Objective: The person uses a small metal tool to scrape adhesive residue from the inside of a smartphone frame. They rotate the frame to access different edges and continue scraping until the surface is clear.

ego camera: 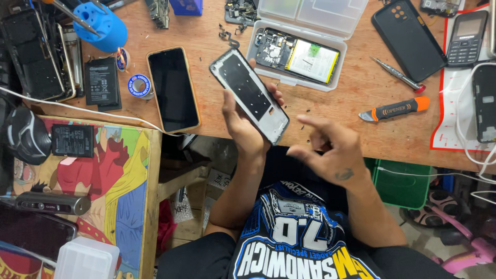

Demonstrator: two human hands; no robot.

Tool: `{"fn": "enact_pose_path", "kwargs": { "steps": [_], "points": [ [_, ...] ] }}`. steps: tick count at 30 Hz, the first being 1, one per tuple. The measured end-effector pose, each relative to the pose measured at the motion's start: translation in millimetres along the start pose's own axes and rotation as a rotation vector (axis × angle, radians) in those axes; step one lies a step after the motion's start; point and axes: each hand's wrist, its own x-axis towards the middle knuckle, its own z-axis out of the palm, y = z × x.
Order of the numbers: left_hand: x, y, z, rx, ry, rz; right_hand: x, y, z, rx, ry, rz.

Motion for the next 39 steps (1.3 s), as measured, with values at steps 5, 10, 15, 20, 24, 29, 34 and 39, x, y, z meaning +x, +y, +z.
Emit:
{"fn": "enact_pose_path", "kwargs": {
  "steps": [5, 10, 15, 20, 24, 29, 34, 39],
  "points": [
    [-9, -6, -4, 0.417, 0.069, -0.013, -9, 10, 22, 0.063, 0.106, 0.058],
    [-27, 6, -10, 0.462, -0.032, -0.016, -13, 59, 6, 0.692, 0.002, 0.375],
    [-40, -1, -4, 0.665, -0.024, 0.008, -25, 79, 4, 0.758, -0.159, 0.541],
    [-40, 2, -3, 0.674, -0.035, -0.012, -18, 63, 3, 0.697, -0.147, 0.417],
    [-44, 6, -4, 0.663, -0.095, -0.088, -5, 57, -1, 0.706, -0.073, 0.47],
    [-36, 3, -15, 0.504, -0.105, -0.104, -1, 64, 1, 0.805, -0.114, 0.433],
    [-30, -2, -26, 0.491, -0.067, -0.14, -3, 53, 8, 0.84, -0.116, 0.471],
    [-36, 5, -35, 0.631, -0.005, -0.036, 6, 25, -25, 0.001, -0.157, 0.357]
  ]
}}
